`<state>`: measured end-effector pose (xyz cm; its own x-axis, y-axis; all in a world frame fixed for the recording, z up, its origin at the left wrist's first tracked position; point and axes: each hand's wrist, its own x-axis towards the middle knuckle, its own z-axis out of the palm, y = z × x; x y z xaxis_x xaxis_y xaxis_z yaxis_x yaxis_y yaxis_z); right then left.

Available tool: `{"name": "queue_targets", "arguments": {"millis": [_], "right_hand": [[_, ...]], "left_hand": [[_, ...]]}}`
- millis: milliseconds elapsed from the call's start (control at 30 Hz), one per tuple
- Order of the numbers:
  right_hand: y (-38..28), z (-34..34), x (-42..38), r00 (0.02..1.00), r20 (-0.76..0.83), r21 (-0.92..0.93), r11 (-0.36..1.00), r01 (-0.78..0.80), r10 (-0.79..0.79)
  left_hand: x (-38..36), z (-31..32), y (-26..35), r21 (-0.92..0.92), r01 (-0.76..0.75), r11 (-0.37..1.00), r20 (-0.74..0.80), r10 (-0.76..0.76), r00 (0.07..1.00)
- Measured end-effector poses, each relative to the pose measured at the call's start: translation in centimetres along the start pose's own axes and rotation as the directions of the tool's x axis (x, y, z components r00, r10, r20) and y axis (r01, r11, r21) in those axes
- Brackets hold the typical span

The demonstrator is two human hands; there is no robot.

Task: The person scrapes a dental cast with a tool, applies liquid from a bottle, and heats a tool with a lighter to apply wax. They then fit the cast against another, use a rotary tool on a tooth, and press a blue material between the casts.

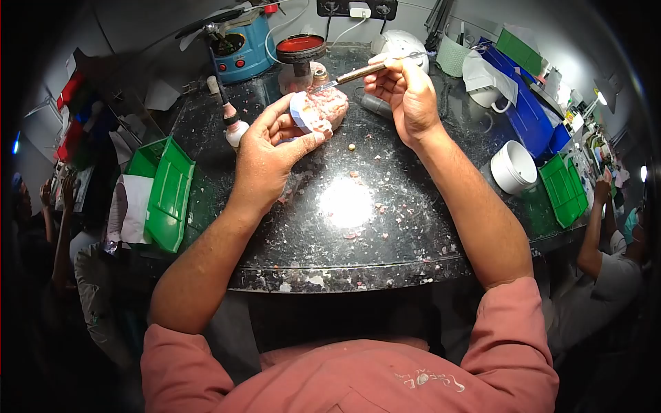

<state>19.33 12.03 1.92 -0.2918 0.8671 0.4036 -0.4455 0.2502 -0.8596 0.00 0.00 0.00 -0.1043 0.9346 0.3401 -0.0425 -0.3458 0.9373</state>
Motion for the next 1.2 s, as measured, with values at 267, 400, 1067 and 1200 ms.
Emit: {"name": "queue_targets", "arguments": {"millis": [267, 400, 1067, 1200], "right_hand": [[-0.64, 0.17, -0.07, 0.994, 0.072, -0.064, 0.994, 0.092, -0.088], [-0.57, 0.15, -0.06, 0.992, 0.079, -0.044, 0.994, 0.100, -0.096], [-0.55, 0.49, -0.27, 0.979, 0.122, -0.129, 0.976, 0.177, -0.162], [-0.62, 0.34, -0.28, 0.976, 0.144, -0.122, 0.976, 0.183, -0.165]], "left_hand": [[-0.07, -0.16, -0.07, 0.047, 0.003, 0.999, 0.013, -0.003, 1.000], [-0.08, -0.08, -0.05, 0.027, 0.002, 1.000, 0.013, -0.002, 1.000], [-0.14, -0.02, 0.02, 0.036, 0.007, 0.999, 0.015, -0.008, 1.000], [-0.13, -0.08, -0.04, 0.026, 0.004, 1.000, 0.015, -0.005, 1.000]]}}
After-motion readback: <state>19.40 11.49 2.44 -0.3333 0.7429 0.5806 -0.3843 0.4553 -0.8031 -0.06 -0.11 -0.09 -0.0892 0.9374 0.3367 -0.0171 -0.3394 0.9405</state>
